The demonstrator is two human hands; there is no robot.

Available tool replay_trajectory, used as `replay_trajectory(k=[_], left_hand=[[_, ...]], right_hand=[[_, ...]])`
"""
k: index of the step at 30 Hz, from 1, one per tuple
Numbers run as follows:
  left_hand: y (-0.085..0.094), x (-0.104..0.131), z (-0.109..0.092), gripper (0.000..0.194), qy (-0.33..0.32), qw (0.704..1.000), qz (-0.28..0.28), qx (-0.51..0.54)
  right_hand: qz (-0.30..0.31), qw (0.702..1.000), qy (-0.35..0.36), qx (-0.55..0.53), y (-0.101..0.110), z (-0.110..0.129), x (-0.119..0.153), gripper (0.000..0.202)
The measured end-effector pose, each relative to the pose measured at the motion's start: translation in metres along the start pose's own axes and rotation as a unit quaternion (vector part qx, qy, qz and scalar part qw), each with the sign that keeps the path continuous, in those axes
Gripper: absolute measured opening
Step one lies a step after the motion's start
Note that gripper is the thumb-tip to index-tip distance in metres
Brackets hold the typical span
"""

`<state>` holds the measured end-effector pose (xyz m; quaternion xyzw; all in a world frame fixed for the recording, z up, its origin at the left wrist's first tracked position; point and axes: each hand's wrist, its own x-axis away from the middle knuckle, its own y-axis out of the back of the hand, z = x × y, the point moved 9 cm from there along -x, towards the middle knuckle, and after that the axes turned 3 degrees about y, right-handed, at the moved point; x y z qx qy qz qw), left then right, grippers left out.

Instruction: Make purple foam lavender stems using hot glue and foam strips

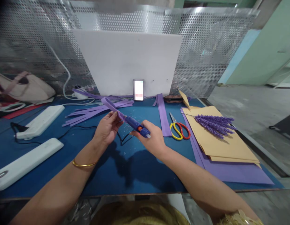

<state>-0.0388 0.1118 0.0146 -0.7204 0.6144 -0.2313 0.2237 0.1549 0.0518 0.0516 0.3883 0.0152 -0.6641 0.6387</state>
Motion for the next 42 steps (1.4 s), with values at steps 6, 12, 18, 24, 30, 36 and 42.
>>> replay_trajectory(k=[6, 12, 18, 24, 30, 36, 42], left_hand=[[0.0, -0.001, -0.001, 0.031, 0.0, 1.0, -0.004, -0.009], [0.0, 0.0, -0.004, 0.03, -0.007, 1.0, -0.012, -0.01], [0.002, -0.001, -0.005, 0.029, -0.013, 1.0, -0.016, 0.004], [0.004, -0.002, -0.008, 0.031, -0.02, 1.0, -0.02, 0.008], [0.006, -0.002, -0.009, 0.031, -0.021, 0.999, -0.033, 0.018], [0.008, -0.002, -0.012, 0.027, -0.022, 0.999, -0.044, 0.022], [0.009, -0.004, -0.012, 0.026, -0.021, 0.999, -0.04, 0.02]], right_hand=[[-0.001, 1.0, 0.004, 0.009, 0.0, 0.001, 0.0, 0.034], [-0.002, 1.0, 0.003, 0.014, 0.0, 0.0, 0.0, 0.034], [-0.003, 1.0, 0.006, 0.016, 0.0, 0.001, 0.0, 0.035], [0.001, 1.0, 0.002, 0.012, 0.0, 0.0, 0.0, 0.035], [0.0, 1.0, 0.001, 0.016, 0.0, 0.0, 0.0, 0.035], [-0.002, 1.0, 0.001, 0.016, 0.0, 0.002, 0.0, 0.036], [-0.001, 1.0, 0.006, 0.021, -0.001, 0.001, 0.0, 0.034]])
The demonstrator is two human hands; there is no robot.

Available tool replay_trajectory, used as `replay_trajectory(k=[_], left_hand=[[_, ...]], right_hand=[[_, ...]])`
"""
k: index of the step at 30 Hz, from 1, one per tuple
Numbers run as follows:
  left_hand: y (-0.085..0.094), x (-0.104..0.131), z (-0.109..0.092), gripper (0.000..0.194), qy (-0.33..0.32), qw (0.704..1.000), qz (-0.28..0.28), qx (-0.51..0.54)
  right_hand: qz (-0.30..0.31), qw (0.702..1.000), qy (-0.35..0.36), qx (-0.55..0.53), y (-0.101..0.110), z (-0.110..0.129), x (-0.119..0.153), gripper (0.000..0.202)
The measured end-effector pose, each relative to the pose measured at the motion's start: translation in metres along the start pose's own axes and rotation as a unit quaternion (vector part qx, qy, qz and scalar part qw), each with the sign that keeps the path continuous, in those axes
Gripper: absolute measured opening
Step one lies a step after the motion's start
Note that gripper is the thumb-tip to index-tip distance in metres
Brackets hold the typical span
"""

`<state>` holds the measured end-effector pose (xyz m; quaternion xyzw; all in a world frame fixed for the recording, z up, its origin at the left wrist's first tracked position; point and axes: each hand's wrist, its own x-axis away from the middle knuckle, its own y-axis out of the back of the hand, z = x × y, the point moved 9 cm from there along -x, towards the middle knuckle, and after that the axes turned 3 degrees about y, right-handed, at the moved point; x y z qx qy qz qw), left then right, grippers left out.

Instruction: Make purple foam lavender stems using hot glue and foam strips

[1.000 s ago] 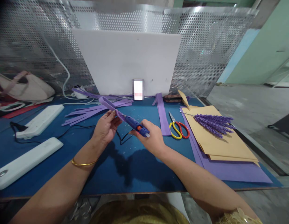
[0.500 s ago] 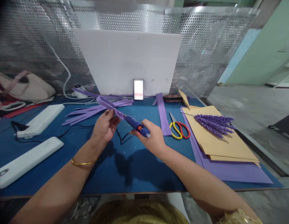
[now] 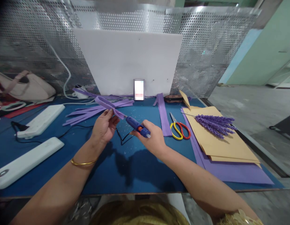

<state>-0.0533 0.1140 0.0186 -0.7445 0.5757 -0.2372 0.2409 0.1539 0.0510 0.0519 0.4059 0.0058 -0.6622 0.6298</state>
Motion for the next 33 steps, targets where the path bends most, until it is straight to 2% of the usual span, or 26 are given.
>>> replay_trajectory(k=[20, 25, 27, 29, 33], left_hand=[[0.002, -0.001, 0.004, 0.024, 0.02, 1.0, -0.009, 0.01], [-0.001, 0.002, 0.005, 0.023, 0.027, 0.999, -0.013, 0.032], [-0.003, 0.003, 0.006, 0.025, 0.029, 0.999, -0.008, 0.03], [-0.004, 0.004, 0.006, 0.028, 0.03, 0.999, 0.001, 0.021], [-0.007, 0.007, 0.004, 0.032, 0.022, 1.0, 0.022, 0.003]], right_hand=[[0.002, 1.0, -0.012, -0.016, -0.002, -0.005, 0.0, 0.035], [-0.024, 0.992, -0.072, -0.105, -0.003, -0.022, -0.003, 0.038], [-0.016, 0.976, -0.131, -0.175, -0.009, -0.036, -0.005, 0.037], [-0.01, 0.943, -0.196, -0.269, -0.016, -0.052, -0.007, 0.037], [-0.019, 0.83, -0.301, -0.469, -0.031, -0.082, -0.009, 0.025]])
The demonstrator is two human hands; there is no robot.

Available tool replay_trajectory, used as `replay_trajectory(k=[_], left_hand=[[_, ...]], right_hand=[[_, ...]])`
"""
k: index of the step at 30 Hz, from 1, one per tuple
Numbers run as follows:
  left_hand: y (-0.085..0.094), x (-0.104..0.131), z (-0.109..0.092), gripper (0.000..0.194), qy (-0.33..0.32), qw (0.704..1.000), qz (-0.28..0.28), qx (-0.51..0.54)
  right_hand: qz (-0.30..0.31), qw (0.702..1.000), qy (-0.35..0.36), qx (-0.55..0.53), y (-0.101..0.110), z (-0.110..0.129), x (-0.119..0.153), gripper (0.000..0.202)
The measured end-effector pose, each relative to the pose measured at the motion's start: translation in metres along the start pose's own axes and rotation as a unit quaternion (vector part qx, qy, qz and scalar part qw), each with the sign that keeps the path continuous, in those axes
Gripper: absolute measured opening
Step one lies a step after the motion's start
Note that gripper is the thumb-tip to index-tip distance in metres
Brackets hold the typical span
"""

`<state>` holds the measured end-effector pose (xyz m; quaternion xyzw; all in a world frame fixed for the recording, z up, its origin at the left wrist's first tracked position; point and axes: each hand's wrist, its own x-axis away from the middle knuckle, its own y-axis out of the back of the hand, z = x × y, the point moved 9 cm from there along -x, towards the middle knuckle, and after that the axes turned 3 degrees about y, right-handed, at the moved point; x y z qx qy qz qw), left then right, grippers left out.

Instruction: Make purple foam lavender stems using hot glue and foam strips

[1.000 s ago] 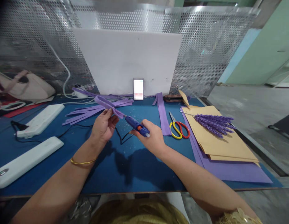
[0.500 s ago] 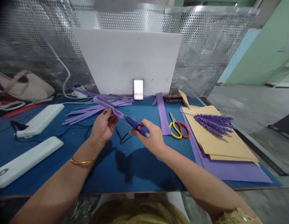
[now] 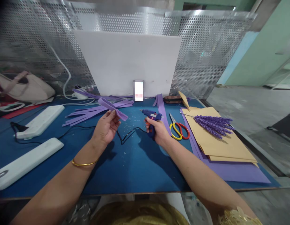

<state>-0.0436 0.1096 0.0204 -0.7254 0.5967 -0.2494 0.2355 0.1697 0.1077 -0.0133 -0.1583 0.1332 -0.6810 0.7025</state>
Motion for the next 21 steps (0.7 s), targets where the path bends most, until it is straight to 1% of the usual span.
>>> replay_trajectory(k=[2, 4, 6, 8, 10, 12, 14, 16, 18, 19, 20, 21], left_hand=[[-0.002, 0.001, -0.001, 0.034, -0.011, 1.0, 0.014, -0.014], [-0.006, 0.003, -0.002, 0.035, -0.023, 0.999, 0.03, -0.034], [-0.008, 0.005, -0.002, 0.037, -0.033, 0.997, 0.038, -0.055], [-0.01, 0.006, 0.0, 0.038, -0.039, 0.995, 0.041, -0.076], [-0.011, 0.008, 0.003, 0.039, -0.04, 0.994, 0.044, -0.094], [-0.012, 0.009, 0.006, 0.038, -0.039, 0.993, 0.045, -0.106], [-0.012, 0.01, 0.007, 0.037, -0.041, 0.992, 0.04, -0.11], [-0.012, 0.012, 0.006, 0.036, -0.049, 0.993, 0.033, -0.104], [-0.011, 0.014, 0.004, 0.034, -0.062, 0.993, 0.023, -0.093], [-0.011, 0.015, 0.003, 0.033, -0.071, 0.993, 0.016, -0.088], [-0.01, 0.017, 0.002, 0.032, -0.08, 0.993, 0.007, -0.085], [-0.01, 0.018, 0.001, 0.031, -0.089, 0.993, -0.002, -0.083]], right_hand=[[-0.012, 0.997, -0.049, -0.056, 0.008, -0.01, -0.009, 0.023], [-0.023, 0.994, -0.065, -0.079, 0.016, -0.014, -0.017, 0.021], [-0.018, 0.996, -0.062, -0.069, 0.02, -0.016, -0.023, 0.013], [-0.006, 0.999, -0.049, -0.003, 0.025, -0.017, -0.029, 0.003], [-0.003, 0.993, -0.019, 0.118, 0.031, -0.015, -0.035, 0.012], [-0.014, 0.975, 0.013, 0.223, 0.038, -0.011, -0.04, 0.014], [-0.034, 0.961, 0.038, 0.273, 0.046, -0.006, -0.042, 0.013], [-0.067, 0.942, 0.084, 0.317, 0.052, 0.009, -0.038, 0.023], [-0.094, 0.903, 0.171, 0.383, 0.045, 0.032, -0.026, 0.025], [-0.092, 0.881, 0.22, 0.408, 0.036, 0.043, -0.017, 0.023], [-0.074, 0.871, 0.259, 0.412, 0.024, 0.05, -0.008, 0.022], [-0.037, 0.879, 0.279, 0.385, 0.011, 0.052, 0.001, 0.021]])
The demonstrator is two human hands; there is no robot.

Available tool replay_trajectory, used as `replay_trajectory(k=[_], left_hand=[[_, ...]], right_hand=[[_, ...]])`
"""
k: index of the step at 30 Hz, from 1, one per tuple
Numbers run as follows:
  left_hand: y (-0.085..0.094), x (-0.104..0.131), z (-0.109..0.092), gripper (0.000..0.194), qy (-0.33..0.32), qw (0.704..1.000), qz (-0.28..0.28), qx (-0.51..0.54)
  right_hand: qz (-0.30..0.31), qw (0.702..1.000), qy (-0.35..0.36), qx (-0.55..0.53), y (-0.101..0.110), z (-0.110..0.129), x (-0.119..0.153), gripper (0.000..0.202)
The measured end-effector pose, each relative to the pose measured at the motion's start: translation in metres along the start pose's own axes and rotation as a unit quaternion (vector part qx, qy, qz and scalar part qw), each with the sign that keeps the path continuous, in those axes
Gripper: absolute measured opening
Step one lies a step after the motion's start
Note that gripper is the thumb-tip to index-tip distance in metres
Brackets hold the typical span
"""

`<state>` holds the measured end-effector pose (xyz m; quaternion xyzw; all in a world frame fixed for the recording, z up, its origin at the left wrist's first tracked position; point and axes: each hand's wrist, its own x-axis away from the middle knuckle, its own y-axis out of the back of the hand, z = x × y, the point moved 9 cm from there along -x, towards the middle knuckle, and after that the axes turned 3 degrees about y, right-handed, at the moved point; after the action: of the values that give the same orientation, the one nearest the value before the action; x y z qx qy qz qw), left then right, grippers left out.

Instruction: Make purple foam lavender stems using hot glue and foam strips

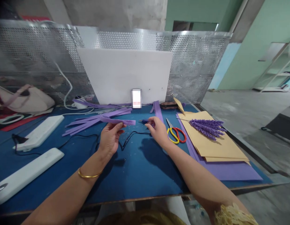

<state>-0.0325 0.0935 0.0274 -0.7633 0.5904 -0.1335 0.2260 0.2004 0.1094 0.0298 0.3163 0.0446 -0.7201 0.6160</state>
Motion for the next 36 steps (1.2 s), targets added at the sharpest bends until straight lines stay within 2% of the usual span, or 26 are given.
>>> replay_trajectory(k=[1, 3, 6, 10, 16, 18, 20, 21, 22, 24, 25, 26, 27, 29, 31, 36], left_hand=[[0.001, 0.002, 0.0, 0.03, -0.008, 1.0, -0.01, -0.002], [0.0, 0.006, 0.0, 0.027, -0.019, 0.999, -0.023, -0.012], [-0.004, 0.012, 0.005, 0.022, -0.019, 0.999, -0.018, -0.029], [-0.009, 0.019, 0.016, 0.021, -0.001, 0.999, 0.006, -0.031], [-0.009, 0.02, 0.037, 0.031, 0.089, 0.995, 0.019, -0.045], [-0.014, 0.024, 0.042, 0.033, 0.126, 0.986, 0.061, -0.095], [-0.024, 0.031, 0.043, 0.031, 0.136, 0.962, 0.137, -0.191], [-0.028, 0.033, 0.036, 0.029, 0.105, 0.948, 0.167, -0.248], [-0.032, 0.034, 0.023, 0.029, 0.037, 0.936, 0.177, -0.302], [-0.036, 0.04, -0.02, 0.026, -0.177, 0.896, 0.134, -0.385], [-0.037, 0.046, -0.041, 0.023, -0.282, 0.863, 0.098, -0.408], [-0.038, 0.052, -0.055, 0.02, -0.358, 0.828, 0.074, -0.426], [-0.039, 0.054, -0.062, 0.021, -0.399, 0.799, 0.069, -0.446], [-0.044, 0.047, -0.058, 0.024, -0.403, 0.768, 0.103, -0.486], [-0.044, 0.037, -0.047, 0.018, -0.364, 0.766, 0.135, -0.513], [-0.036, 0.025, -0.033, 0.003, -0.293, 0.813, 0.139, -0.484]], right_hand=[[0.023, 0.998, 0.003, -0.064, -0.008, 0.01, 0.005, 0.02], [0.029, 0.981, -0.024, -0.188, -0.018, 0.023, 0.015, 0.025], [0.0, 0.961, -0.054, -0.27, -0.024, 0.03, 0.024, 0.03], [-0.029, 0.956, -0.062, -0.285, -0.022, 0.028, 0.025, 0.03], [-0.032, 0.965, -0.055, -0.256, -0.019, 0.026, 0.023, 0.022], [-0.042, 0.972, -0.039, -0.229, -0.013, 0.029, 0.022, 0.02], [-0.051, 0.981, -0.011, -0.188, -0.006, 0.033, 0.02, 0.018], [-0.054, 0.985, 0.006, -0.164, -0.002, 0.035, 0.019, 0.017], [-0.056, 0.988, 0.024, -0.14, 0.002, 0.038, 0.018, 0.016], [-0.053, 0.991, 0.058, -0.105, 0.006, 0.044, 0.017, 0.015], [-0.048, 0.992, 0.074, -0.096, 0.006, 0.047, 0.017, 0.015], [-0.041, 0.991, 0.089, -0.09, 0.006, 0.05, 0.018, 0.014], [-0.035, 0.99, 0.102, -0.088, 0.005, 0.053, 0.018, 0.014], [-0.029, 0.988, 0.126, -0.088, 0.004, 0.059, 0.021, 0.014], [-0.028, 0.985, 0.141, -0.09, 0.003, 0.063, 0.023, 0.015], [-0.02, 0.987, 0.113, -0.112, 0.0, 0.063, 0.025, 0.018]])
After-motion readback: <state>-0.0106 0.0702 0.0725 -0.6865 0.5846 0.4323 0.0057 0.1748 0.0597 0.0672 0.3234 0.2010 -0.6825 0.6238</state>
